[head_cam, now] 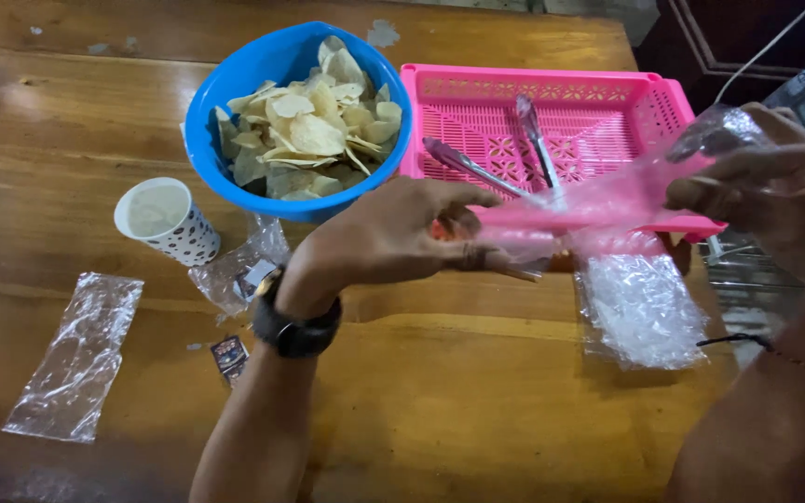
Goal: Packing potato chips from a large bowl into small plastic bags using metal tongs.
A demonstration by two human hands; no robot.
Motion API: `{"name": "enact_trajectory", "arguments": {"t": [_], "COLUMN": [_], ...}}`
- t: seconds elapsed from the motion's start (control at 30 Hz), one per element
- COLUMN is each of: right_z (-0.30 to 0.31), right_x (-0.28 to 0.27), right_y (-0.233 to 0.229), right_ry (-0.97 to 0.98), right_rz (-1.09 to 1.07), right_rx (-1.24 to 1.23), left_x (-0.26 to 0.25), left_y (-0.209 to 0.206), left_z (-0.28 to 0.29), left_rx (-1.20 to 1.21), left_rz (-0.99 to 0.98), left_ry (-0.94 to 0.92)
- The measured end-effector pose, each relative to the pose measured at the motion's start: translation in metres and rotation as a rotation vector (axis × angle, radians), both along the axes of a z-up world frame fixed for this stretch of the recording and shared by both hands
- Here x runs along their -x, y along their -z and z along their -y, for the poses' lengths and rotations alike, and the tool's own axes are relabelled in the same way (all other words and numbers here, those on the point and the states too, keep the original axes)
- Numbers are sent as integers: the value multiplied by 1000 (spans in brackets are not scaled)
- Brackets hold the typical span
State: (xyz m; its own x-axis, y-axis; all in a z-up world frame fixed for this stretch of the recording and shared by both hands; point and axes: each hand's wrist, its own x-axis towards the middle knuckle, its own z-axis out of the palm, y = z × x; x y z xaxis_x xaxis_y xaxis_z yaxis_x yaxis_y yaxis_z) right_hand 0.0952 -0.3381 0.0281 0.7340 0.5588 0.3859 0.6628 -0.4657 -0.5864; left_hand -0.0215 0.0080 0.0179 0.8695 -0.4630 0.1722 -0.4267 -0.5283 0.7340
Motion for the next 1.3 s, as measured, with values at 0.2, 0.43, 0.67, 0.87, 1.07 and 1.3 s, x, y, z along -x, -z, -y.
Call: {"name": "enact_trajectory", "arguments": {"t": [0.2,0.43,0.67,0.87,1.07,1.3], "right_z": [-14,-86,-96,-103,-100,-108], "right_x": [25,82,73,71,58,69], "right_y": [-17,-31,-12,-1,6,-11], "right_ry": [-382,-609,-510,-531,-578,-528], "right_rz": [178,236,119,206,233,59], "right_rx": [128,281,379,370,260,218], "left_x": [28,35,44,54,53,58], "left_y": [-11,55,68,73,84,78], "left_z": [4,26,24,26,22,18], "left_rx": [148,457,719,773,625,742], "left_rz": [-166,-456,-509,-585,-446,-525], "left_ry": [73,476,479,289,243,190]}}
